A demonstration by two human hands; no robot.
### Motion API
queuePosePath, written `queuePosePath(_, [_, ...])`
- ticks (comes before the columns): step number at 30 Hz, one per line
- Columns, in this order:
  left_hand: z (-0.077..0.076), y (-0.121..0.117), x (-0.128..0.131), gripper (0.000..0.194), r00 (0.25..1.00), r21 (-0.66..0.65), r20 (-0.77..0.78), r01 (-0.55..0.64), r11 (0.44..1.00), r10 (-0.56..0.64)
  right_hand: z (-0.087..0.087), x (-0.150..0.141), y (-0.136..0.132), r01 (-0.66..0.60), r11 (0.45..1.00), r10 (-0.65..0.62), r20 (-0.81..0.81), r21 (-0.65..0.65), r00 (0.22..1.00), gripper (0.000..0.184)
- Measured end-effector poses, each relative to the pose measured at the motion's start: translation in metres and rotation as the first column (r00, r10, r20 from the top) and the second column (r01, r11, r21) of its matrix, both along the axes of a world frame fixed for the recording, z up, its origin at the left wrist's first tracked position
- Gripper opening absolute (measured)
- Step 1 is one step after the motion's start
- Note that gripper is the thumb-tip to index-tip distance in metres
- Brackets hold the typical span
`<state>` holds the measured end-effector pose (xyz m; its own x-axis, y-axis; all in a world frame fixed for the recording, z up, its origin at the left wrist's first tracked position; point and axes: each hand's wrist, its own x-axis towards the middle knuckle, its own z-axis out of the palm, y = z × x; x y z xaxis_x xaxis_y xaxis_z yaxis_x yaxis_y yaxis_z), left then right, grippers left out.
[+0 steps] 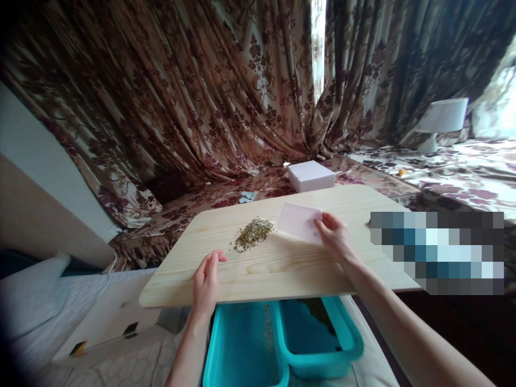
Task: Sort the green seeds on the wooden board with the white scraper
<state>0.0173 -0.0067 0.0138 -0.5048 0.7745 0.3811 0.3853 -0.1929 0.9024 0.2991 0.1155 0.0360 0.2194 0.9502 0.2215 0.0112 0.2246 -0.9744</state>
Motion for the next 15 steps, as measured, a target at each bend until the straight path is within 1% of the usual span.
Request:
queuePosePath(7, [0.0011,0.0000,0.0004,0.044,1.000,-0.003,-0.001,-0.010,1.000,0.010,0.0039,0.0009,-0.0051,0.033,0.999,-0.031,0.033,-0.043,0.999,0.026])
queuePosePath(15, [0.0016,-0.0010,0.0008,0.042,1.000,0.007,-0.003,-0.008,1.000,0.008,-0.0006,-0.0033,-0.0027,-0.048,0.998,0.049,0.040,-0.034,0.998,0.029])
